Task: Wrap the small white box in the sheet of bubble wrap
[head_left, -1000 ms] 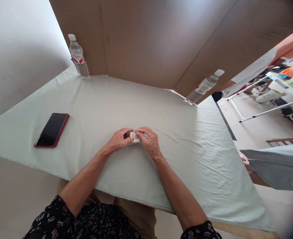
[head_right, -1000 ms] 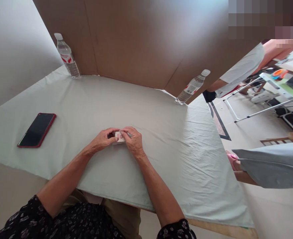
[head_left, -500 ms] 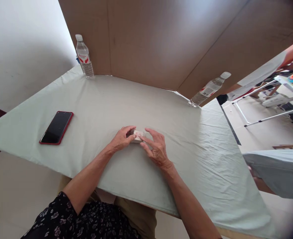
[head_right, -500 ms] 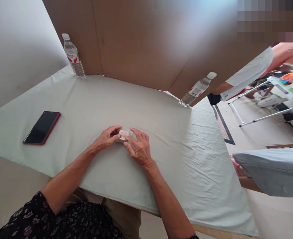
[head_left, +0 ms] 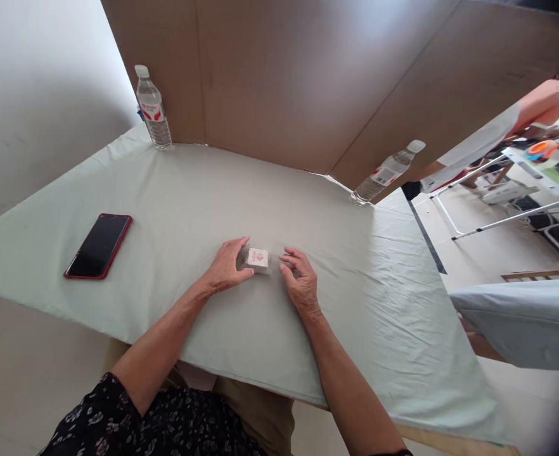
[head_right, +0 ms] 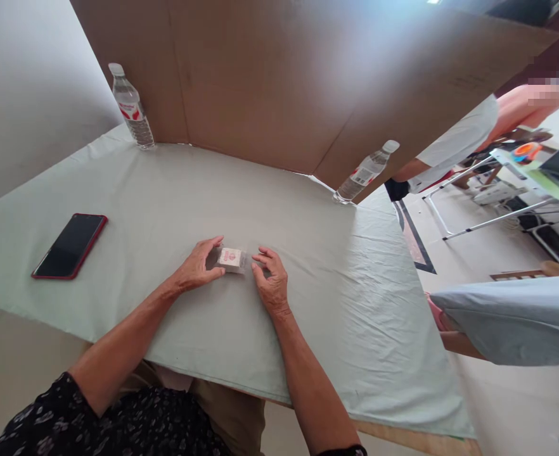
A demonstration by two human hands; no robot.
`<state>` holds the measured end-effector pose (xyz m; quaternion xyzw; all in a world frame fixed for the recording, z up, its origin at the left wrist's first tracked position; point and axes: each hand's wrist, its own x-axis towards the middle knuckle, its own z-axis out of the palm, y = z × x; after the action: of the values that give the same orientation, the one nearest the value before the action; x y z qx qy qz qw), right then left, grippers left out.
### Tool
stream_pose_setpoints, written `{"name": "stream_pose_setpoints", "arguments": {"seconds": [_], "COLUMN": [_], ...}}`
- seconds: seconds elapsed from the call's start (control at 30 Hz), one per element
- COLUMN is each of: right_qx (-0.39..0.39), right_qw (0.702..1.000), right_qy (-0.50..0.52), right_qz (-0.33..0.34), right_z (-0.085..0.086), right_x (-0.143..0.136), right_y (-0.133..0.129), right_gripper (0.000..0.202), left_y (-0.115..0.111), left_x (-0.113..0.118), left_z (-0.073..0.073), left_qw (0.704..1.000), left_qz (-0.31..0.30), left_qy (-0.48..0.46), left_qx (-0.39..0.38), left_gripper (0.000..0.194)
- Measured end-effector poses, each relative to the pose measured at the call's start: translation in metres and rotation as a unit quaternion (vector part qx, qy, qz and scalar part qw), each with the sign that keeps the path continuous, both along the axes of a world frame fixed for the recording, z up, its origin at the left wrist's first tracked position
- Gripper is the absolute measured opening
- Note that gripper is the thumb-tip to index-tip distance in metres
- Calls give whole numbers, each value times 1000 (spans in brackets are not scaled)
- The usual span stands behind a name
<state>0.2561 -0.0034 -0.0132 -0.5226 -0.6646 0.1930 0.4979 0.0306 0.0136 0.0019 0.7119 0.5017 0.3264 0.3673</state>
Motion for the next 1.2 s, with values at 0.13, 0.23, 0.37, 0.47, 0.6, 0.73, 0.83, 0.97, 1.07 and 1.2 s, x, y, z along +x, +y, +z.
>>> {"name": "stream_pose_setpoints", "arguments": {"seconds": [0.13, 0.23, 0.37, 0.47, 0.6, 0.73, 0.83, 0.97, 1.07, 1.2], "right_qx": [32, 71, 89, 96, 128, 143, 130, 124, 118, 108], "right_qw": [997, 985, 958, 941, 922, 917, 920, 911, 894, 887], "right_qy": [-67, -147, -265, -317, -356, -362, -359, -381, -422, -442], "right_qz": [32, 63, 72, 75, 83, 86, 87, 96, 91, 82], "right_z": [12, 22, 31, 37, 41, 40, 37, 49, 77, 121], "right_x": [-8, -16, -22, -24, -26, -30, -31, -29, -27, -23], "right_y": [1, 6, 14, 19, 24, 26, 27, 38, 69, 125], "right_gripper": [17, 17, 17, 17, 21, 22, 22, 20, 21, 23], "left_y": [2, 2, 3, 3, 3, 2, 2, 1, -1, 0], "left_x": [4, 5, 7, 8, 9, 9, 10, 11, 10, 9], "left_z": [-4, -7, -9, -9, -9, -8, -7, -4, -2, -4], "left_qw": [999, 999, 999, 998, 999, 999, 999, 1000, 996, 960], "left_qz": [-6, 7, 9, 3, 4, 5, 7, 5, -9, -6], "left_qy": [31, 32, 34, 32, 23, 18, 14, -3, -90, -273], "left_qx": [20, 31, 39, 45, 46, 41, 39, 18, -22, -65], "left_gripper": [80, 77, 74, 74, 74, 73, 74, 80, 85, 81]}}
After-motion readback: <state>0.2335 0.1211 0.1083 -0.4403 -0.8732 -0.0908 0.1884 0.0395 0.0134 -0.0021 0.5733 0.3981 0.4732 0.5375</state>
